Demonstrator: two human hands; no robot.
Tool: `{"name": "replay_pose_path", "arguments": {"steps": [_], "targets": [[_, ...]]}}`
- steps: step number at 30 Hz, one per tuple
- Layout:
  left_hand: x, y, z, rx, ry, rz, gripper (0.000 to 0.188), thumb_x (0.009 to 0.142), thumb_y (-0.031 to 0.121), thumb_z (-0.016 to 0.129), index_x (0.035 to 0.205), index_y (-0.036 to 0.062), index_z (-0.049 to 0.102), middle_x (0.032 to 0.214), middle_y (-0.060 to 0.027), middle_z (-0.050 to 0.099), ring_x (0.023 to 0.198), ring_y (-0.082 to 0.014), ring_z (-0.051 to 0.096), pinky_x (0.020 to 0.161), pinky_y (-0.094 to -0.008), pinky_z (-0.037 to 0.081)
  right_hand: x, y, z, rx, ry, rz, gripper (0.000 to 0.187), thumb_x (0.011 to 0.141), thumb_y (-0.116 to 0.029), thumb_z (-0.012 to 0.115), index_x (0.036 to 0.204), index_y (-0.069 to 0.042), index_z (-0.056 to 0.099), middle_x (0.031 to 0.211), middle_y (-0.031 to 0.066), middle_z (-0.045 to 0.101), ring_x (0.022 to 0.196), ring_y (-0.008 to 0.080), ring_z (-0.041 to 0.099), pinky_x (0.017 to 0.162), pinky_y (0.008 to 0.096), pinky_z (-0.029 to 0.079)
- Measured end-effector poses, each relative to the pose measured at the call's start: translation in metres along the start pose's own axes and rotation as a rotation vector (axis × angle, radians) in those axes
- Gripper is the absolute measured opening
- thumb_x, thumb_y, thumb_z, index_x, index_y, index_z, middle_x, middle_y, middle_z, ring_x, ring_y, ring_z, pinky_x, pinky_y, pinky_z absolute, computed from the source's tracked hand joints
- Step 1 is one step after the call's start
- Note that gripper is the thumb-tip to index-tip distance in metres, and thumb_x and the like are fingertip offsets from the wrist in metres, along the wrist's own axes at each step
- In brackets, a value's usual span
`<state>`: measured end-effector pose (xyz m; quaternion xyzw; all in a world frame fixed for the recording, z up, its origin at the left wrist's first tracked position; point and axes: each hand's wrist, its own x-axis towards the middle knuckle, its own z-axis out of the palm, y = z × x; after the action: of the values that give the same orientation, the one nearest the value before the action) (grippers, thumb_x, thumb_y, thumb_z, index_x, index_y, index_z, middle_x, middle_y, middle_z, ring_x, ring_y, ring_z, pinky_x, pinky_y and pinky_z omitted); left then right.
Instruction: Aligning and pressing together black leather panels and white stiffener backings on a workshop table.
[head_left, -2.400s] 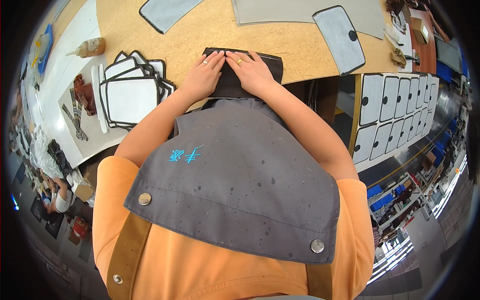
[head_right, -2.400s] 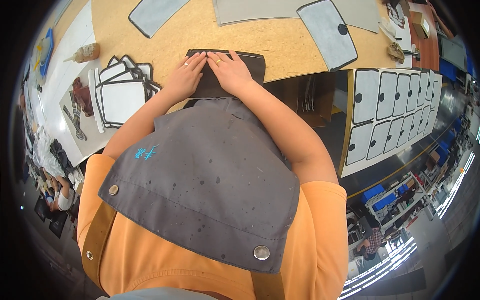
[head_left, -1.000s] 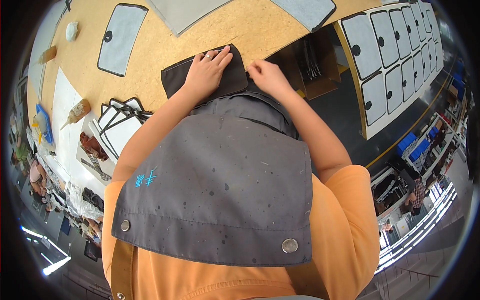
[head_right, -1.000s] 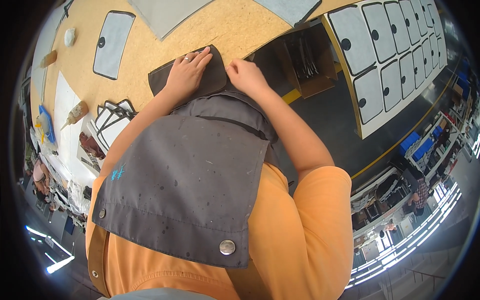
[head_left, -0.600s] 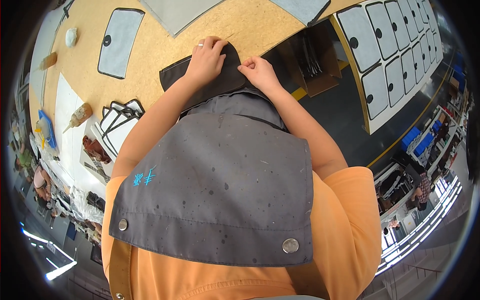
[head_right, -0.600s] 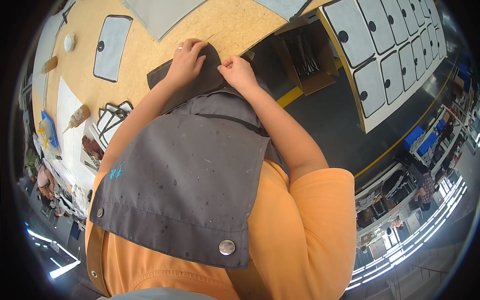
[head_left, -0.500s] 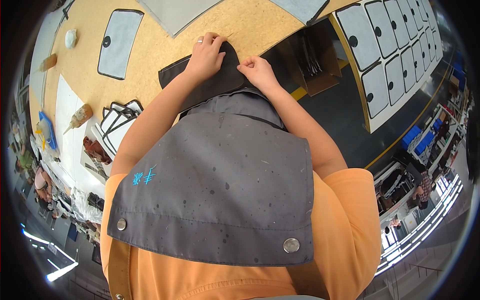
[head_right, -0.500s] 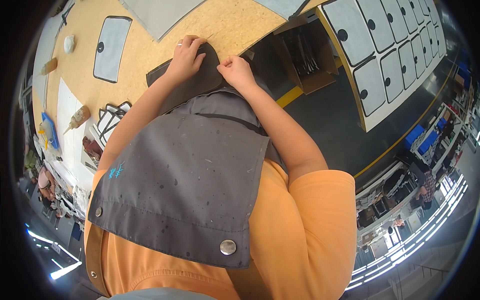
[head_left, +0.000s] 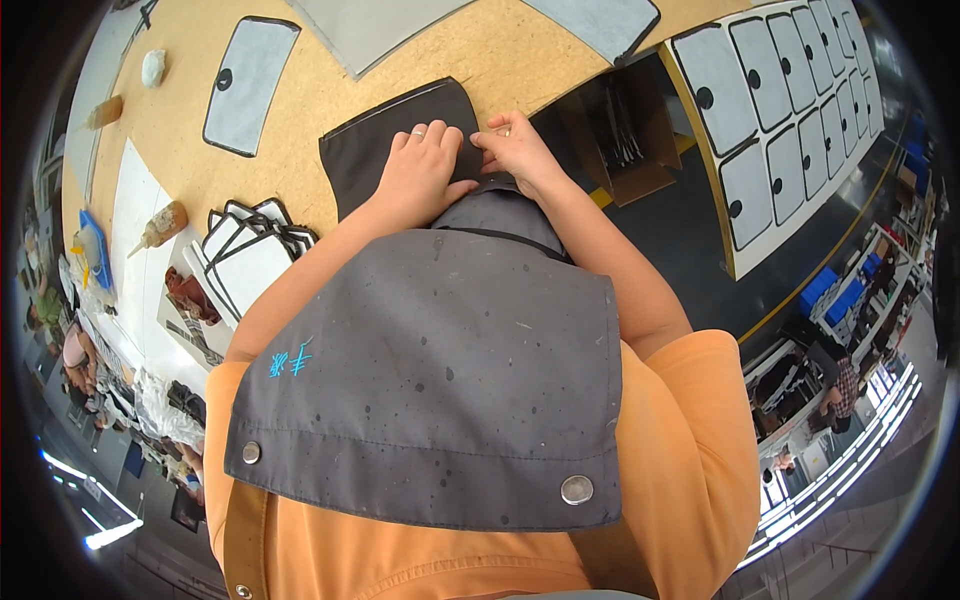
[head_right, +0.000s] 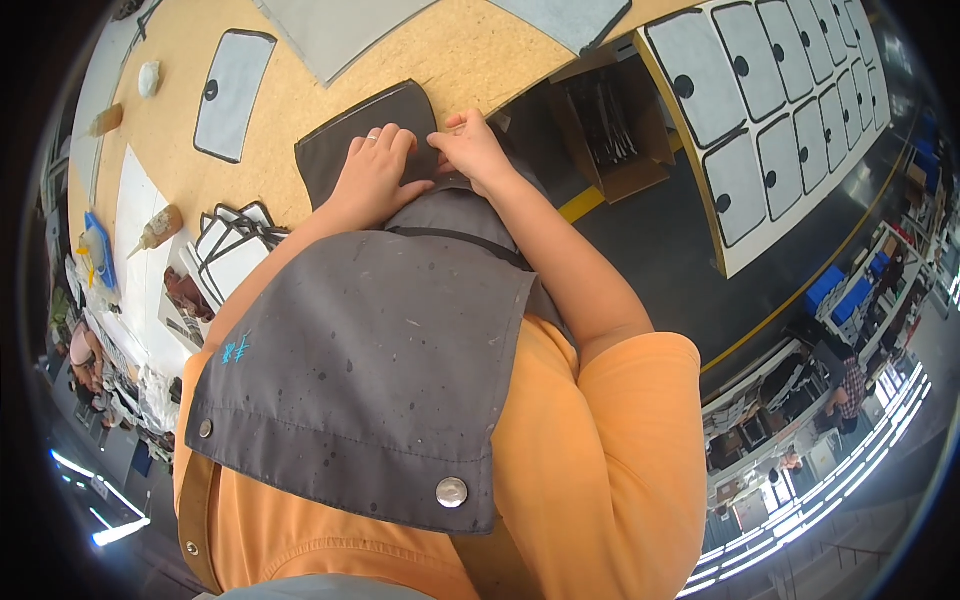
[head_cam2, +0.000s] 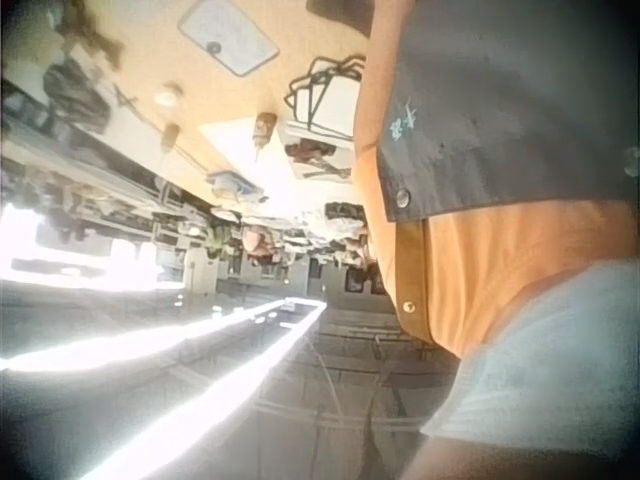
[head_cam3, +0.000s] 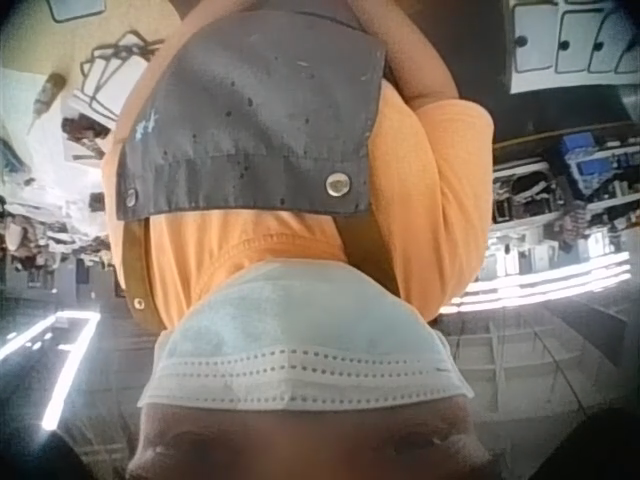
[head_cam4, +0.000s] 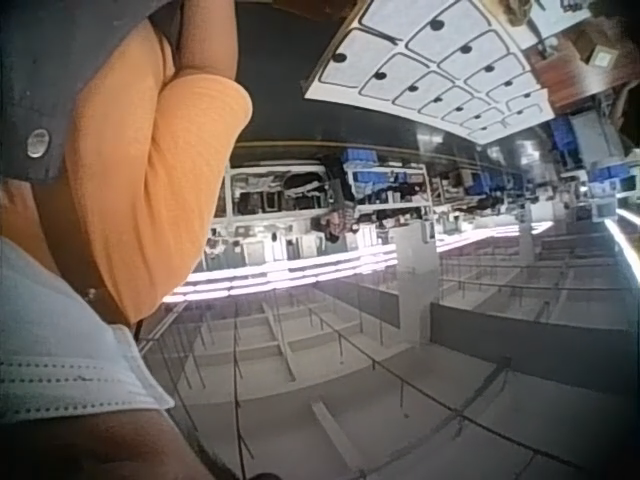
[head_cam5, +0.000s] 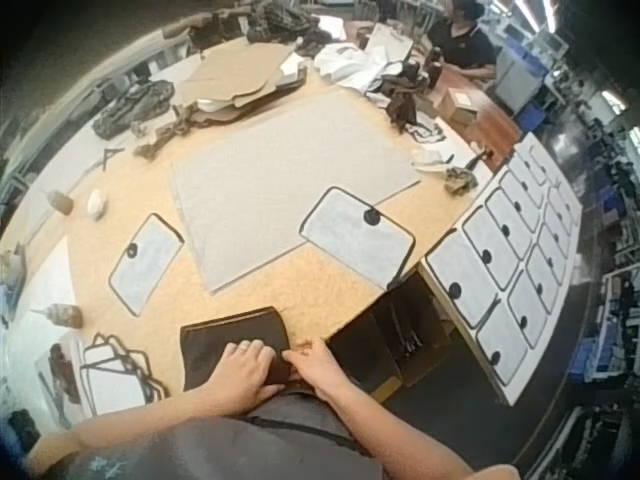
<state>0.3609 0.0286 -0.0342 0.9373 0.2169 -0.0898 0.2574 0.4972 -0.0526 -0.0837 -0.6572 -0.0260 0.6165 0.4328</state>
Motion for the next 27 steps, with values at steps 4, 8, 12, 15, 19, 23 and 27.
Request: {"name": "replay_pose_path", "arguments": {"steps": [4,8,12,15,19,23,27], "targets": [[-0.017,-0.004,-0.025,-0.041,0.34,0.016,0.015,0.076,0.002,0.053,0.09,0.0039,0.051,0.08,-0.0103,0.053,0.078,-0.0278,0.054,0.07,-0.0354,0.04,-0.021,-0.04,0.01,-0.043,-0.17,-0.106,0.03,0.085,-0.011,0.058,0.106,-0.001,0.039,0.086,0.0125,0.056,0.073,0.0172,0.059,0.064,0.0291,0.051],[-0.047,-0.002,-0.097,-0.449,0.538,-0.148,0.015,0.079,-0.002,0.056,0.092,0.0,0.052,0.079,-0.0112,0.056,0.074,-0.0241,0.055,0.07,-0.0308,0.043,-0.022,-0.077,-0.002,-0.373,-0.102,-0.766,0.026,0.087,-0.012,0.055,0.111,-0.004,0.048,0.107,0.0052,0.054,0.099,0.0161,0.053,0.085,0.0299,0.043],[-0.073,-0.018,-0.131,-0.865,0.606,-0.109,0.011,0.083,0.0,0.057,0.094,0.0,0.052,0.083,-0.0012,0.054,0.079,-0.0092,0.05,0.072,-0.0216,0.039,-0.044,-0.131,0.012,-0.481,-0.303,-1.014,0.032,0.086,-0.01,0.055,0.117,-0.005,0.05,0.113,0.0036,0.054,0.107,0.0174,0.05,0.093,0.0317,0.038],[-0.083,-0.023,-0.142,-1.009,0.661,-0.07,0.013,0.086,0.002,0.056,0.097,0.0012,0.051,0.087,0.0002,0.054,0.082,-0.0075,0.05,0.074,-0.021,0.039,-0.058,-0.156,0.024,-0.467,-0.457,-1.059,0.027,0.085,-0.01,0.057,0.111,-0.004,0.055,0.106,0.0035,0.056,0.104,0.0156,0.05,0.092,0.0314,0.038],[-0.088,-0.029,-0.142,-1.145,0.712,-0.051,0.015,0.088,0.004,0.055,0.102,0.0031,0.049,0.088,0.0003,0.054,0.084,-0.007,0.051,0.076,-0.0215,0.04,-0.065,-0.168,0.035,-0.443,-0.579,-1.062,0.017,0.083,-0.007,0.059,0.1,-0.003,0.06,0.098,0.0025,0.057,0.095,0.0133,0.051,0.085,0.028,0.039],[-0.089,-0.036,-0.14,-1.186,0.755,0.001,0.013,0.088,0.005,0.054,0.101,0.0037,0.049,0.09,0.0005,0.053,0.085,-0.0066,0.049,0.078,-0.0215,0.039,-0.067,-0.174,0.043,-0.423,-0.603,-1.031,0.011,0.083,-0.006,0.06,0.094,-0.003,0.06,0.09,0.0009,0.056,0.086,0.01,0.05,0.077,0.0241,0.04],[-0.088,-0.039,-0.141,-1.184,0.764,0.046,0.014,0.088,0.005,0.054,0.101,0.0044,0.049,0.091,0.001,0.051,0.086,-0.0067,0.048,0.079,-0.0216,0.038,-0.071,-0.176,0.047,-0.289,-0.675,-0.914,0.008,0.082,-0.003,0.061,0.09,-0.004,0.059,0.087,-0.0006,0.055,0.081,0.008,0.049,0.073,0.0226,0.039]]}}
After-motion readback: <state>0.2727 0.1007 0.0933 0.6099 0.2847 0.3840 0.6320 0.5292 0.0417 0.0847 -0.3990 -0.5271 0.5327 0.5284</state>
